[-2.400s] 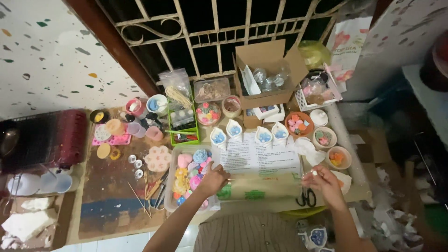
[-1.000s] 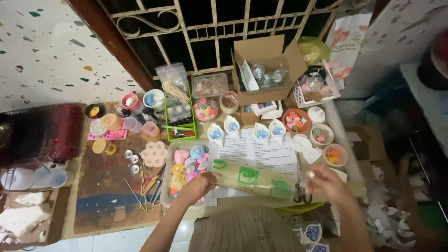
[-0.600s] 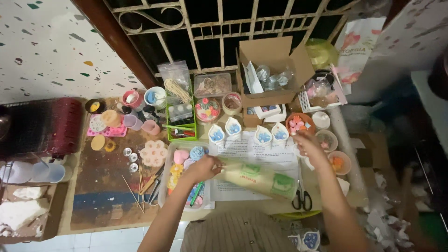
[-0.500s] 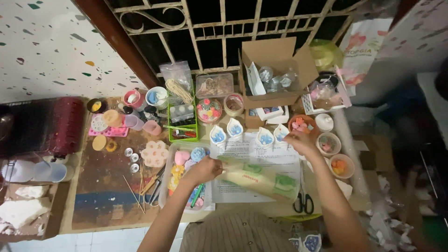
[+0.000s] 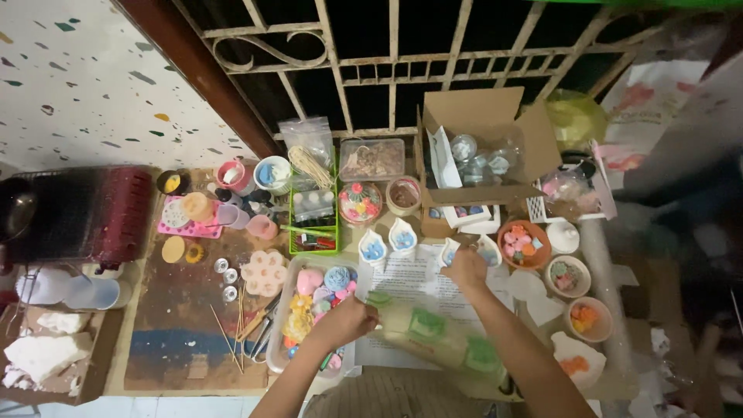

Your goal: Wrapping shell-shaped candles in protective plastic film.

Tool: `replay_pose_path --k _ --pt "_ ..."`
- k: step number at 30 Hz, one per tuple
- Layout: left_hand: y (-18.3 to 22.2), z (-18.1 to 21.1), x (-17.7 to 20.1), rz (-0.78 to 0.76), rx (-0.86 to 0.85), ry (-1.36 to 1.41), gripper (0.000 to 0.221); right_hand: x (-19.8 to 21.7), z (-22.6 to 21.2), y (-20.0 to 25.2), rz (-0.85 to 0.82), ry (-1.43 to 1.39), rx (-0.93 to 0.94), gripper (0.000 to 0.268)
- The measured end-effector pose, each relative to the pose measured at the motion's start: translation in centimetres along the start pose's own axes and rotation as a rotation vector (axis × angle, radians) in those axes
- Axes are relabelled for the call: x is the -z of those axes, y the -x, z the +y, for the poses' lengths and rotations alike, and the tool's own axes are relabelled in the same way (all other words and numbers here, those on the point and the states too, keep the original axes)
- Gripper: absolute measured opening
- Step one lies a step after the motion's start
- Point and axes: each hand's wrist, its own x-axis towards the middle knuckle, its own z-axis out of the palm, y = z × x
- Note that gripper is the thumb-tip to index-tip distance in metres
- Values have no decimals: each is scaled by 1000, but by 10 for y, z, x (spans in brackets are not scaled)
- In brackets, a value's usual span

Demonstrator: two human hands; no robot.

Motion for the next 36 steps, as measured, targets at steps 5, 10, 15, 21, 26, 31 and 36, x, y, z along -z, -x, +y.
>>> replay_pose_path --k 5,10,15,21,26,31,36 --pt "-3 20 11 62 58 125 21 32 -24 26 102 -10 -68 101" --pt "-13 -15 -19 83 -52 98 8 118 -82 100 129 -153 161 83" --pt "-22 -15 -17 147 -82 168 21 134 -109 158 194 -356 265 83" --pt "-27 -16 -23 32 66 391 40 117 -116 187 274 -369 366 83" --pt "-33 -51 -43 -16 52 630 38 100 -78 163 205 -369 415 82" --pt "-35 -72 -47 -149 80 928 35 95 -40 131 -483 -1164 137 41" --pt "-35 -88 -47 -151 44 870 37 85 -47 121 -765 -1202 80 45"
